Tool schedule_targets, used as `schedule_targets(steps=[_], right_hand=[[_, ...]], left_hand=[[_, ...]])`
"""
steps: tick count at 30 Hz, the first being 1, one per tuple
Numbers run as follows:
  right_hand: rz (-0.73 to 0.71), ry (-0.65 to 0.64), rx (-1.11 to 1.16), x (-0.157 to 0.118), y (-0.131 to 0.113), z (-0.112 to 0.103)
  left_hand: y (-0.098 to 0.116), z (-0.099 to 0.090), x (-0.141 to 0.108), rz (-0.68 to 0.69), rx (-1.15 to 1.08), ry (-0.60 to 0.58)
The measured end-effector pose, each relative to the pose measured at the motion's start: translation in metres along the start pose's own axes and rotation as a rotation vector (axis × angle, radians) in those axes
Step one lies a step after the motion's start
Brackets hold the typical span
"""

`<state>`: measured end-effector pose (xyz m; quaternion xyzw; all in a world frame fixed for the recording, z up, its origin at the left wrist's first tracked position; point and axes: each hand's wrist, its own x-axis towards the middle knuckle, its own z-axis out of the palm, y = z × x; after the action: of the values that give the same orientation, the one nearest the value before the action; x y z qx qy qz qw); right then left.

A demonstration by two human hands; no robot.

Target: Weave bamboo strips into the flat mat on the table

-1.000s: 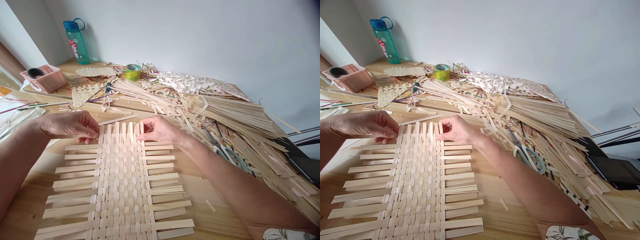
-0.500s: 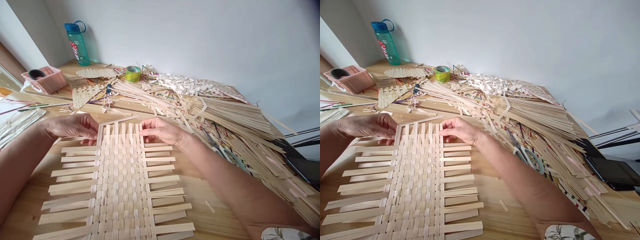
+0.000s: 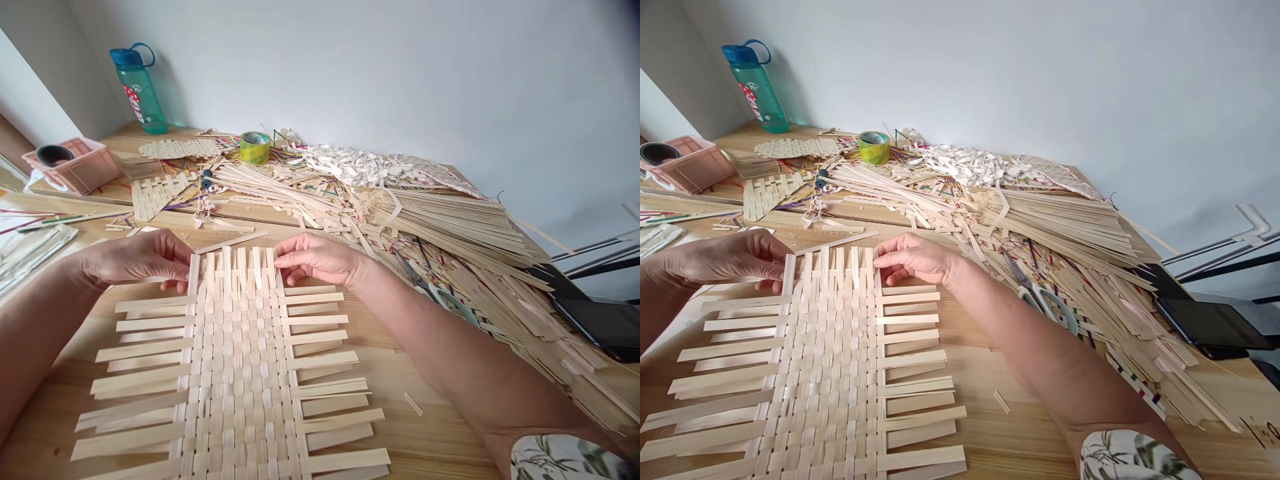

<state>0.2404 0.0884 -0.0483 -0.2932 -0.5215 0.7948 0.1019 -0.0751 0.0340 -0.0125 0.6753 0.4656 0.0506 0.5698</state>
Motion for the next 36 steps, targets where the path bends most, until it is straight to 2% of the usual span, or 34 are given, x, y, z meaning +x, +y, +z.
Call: schedule_targets(steps=[5, 10, 15, 23, 31, 36], right_hand=[[-0.004, 0.002, -0.042, -0.001, -0.001, -0.001], [-0.021, 0.019, -0.056, -0.002, -0.001, -0.001], [-0.003, 0.028, -0.062, -0.001, 0.001, 0.0], [0.002, 0.036, -0.011, -0.003, -0.002, 0.004], [0.007, 0.037, -0.04, -0.002, -0.003, 0.002], [0.002, 0.008, -0.093, -0.002, -0.003, 0.0]], left_hand=[[0.005, 0.006, 0.005, 0.007, -0.064, 0.002], [0.001, -0.002, -0.003, 0.098, 0.007, -0.057], [-0.003, -0.009, -0.009, 0.001, 0.071, -0.074], [-0.001, 0.0, 0.0, -0.023, 0.055, -0.043], [0.006, -0.013, -0.017, -0.051, 0.082, -0.09], [0.004, -0.006, -0.009, -0.045, 0.06, -0.067]])
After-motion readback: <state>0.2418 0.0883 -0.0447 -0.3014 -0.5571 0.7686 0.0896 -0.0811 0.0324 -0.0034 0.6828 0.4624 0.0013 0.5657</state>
